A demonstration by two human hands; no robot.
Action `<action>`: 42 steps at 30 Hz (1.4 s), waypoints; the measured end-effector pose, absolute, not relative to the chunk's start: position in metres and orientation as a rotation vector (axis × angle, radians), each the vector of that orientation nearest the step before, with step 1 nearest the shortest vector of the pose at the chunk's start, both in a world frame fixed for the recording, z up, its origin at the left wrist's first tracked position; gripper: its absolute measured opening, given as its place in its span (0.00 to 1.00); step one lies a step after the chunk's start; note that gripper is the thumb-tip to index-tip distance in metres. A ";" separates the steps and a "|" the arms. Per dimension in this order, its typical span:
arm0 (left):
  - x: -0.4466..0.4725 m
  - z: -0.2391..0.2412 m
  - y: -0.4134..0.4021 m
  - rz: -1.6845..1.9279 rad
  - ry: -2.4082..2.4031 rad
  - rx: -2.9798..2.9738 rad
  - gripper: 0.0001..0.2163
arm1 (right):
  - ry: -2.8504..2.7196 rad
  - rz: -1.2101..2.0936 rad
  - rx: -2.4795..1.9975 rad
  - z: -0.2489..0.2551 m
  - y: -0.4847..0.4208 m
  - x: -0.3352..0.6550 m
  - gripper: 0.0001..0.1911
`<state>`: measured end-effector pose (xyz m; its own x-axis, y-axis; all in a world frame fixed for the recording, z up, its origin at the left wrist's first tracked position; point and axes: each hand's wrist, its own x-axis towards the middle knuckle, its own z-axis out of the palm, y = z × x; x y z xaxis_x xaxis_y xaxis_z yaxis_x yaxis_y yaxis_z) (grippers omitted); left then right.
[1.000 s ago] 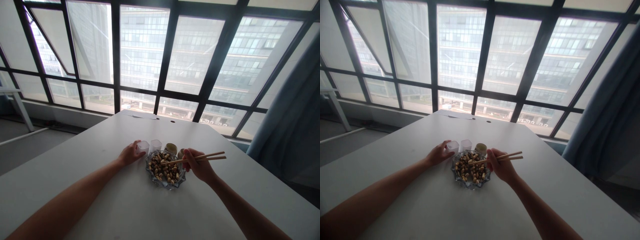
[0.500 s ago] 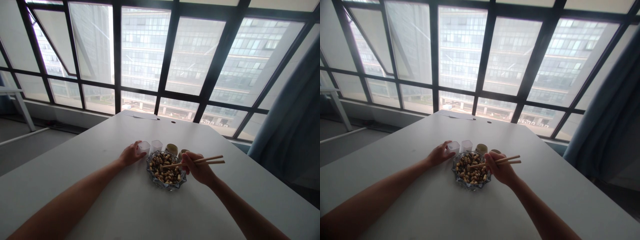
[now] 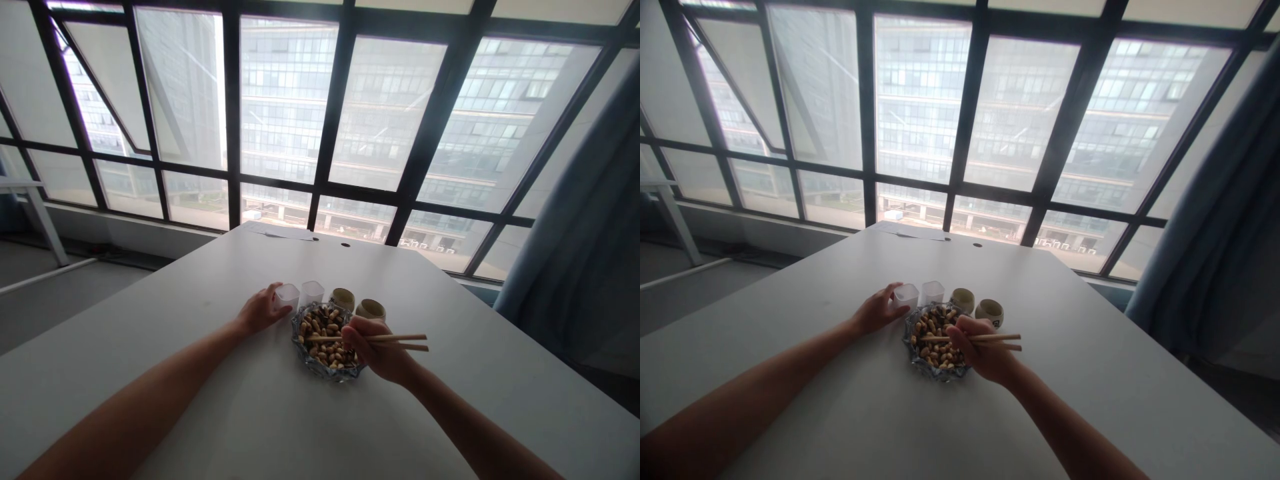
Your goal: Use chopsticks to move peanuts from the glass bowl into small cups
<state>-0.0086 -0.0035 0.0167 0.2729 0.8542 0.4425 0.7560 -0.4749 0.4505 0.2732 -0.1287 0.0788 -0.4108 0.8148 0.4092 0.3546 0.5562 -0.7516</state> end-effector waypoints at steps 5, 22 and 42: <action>-0.009 0.016 -0.004 0.991 1.512 2.391 0.31 | -2.031 0.661 -0.959 0.087 -0.127 0.281 0.25; -0.008 0.018 -0.006 0.989 1.515 2.368 0.32 | -2.031 0.572 -0.957 0.083 -0.131 0.272 0.24; -0.008 0.019 -0.006 1.013 1.508 2.377 0.31 | -1.943 0.641 -0.950 0.074 -0.128 0.270 0.23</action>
